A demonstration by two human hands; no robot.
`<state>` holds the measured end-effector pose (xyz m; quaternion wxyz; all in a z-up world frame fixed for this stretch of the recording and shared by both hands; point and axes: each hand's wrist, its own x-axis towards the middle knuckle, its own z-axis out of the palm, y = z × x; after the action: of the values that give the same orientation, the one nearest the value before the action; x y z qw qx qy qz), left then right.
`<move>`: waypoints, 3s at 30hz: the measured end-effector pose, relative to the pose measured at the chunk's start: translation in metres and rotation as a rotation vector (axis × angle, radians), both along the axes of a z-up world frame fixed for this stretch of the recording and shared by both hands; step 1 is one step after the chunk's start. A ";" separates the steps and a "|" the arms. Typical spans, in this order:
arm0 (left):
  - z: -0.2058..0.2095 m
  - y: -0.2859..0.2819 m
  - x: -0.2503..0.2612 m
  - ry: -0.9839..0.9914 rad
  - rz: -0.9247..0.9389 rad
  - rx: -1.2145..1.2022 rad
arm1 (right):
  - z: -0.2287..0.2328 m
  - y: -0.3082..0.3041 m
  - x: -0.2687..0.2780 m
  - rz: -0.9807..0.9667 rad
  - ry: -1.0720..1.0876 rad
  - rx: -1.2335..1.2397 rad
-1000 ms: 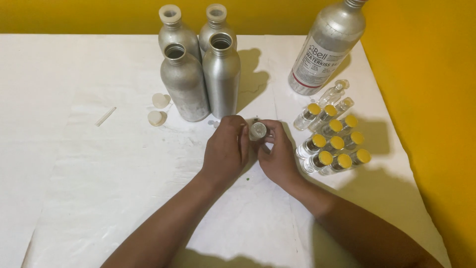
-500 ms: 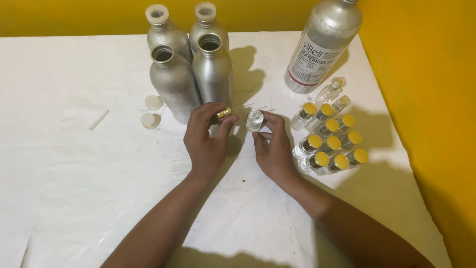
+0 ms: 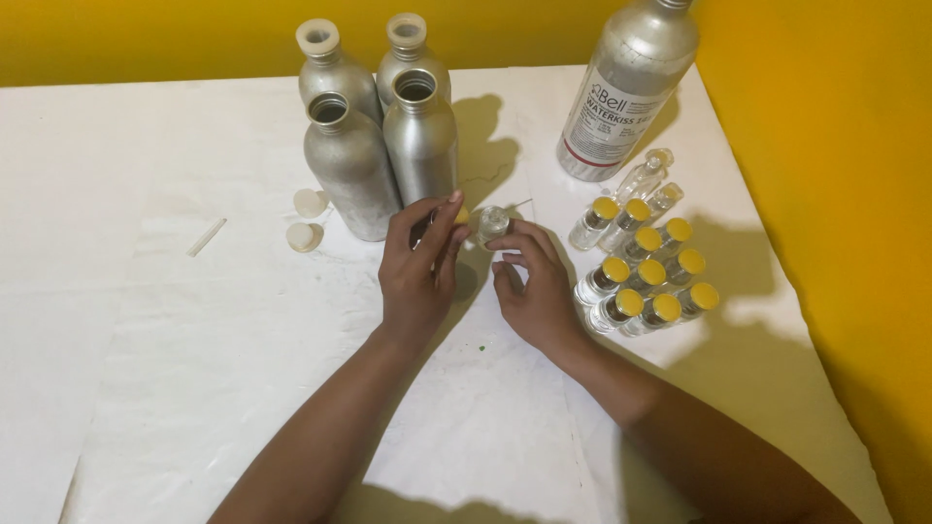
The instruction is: Transferring fragrance oil from a large aluminum container into small glass vials using a syringe.
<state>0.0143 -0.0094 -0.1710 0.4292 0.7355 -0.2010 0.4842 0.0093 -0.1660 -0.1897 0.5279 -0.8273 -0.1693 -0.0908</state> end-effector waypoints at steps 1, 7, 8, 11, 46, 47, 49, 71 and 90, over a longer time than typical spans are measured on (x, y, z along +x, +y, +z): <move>-0.001 0.000 0.001 -0.001 0.000 0.001 | -0.002 -0.001 0.000 0.000 -0.001 0.001; 0.002 0.000 0.009 0.007 0.012 0.093 | 0.004 0.002 -0.002 0.015 -0.044 -0.066; 0.002 0.000 0.012 0.005 0.028 0.114 | 0.010 0.004 -0.005 0.028 -0.021 -0.112; 0.002 0.002 0.014 -0.007 0.054 0.170 | 0.012 0.004 -0.006 0.039 0.002 -0.189; -0.012 -0.017 0.016 0.168 0.157 0.337 | -0.015 -0.001 0.009 0.033 0.163 -0.213; -0.013 -0.016 0.016 0.186 0.146 0.327 | -0.022 -0.002 0.013 0.007 0.209 -0.148; -0.014 -0.015 0.017 0.205 0.130 0.317 | -0.030 -0.001 0.023 -0.022 0.257 -0.082; -0.011 -0.016 0.019 0.181 0.210 0.191 | -0.001 0.016 0.026 -0.161 0.213 0.019; -0.009 -0.020 0.018 0.250 0.209 0.158 | -0.006 0.012 0.026 -0.114 0.121 -0.105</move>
<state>0.0328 -0.0297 -0.1799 0.3393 0.8382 -0.1060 0.4135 0.0350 -0.1535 -0.1953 0.4870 -0.8661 -0.0943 -0.0615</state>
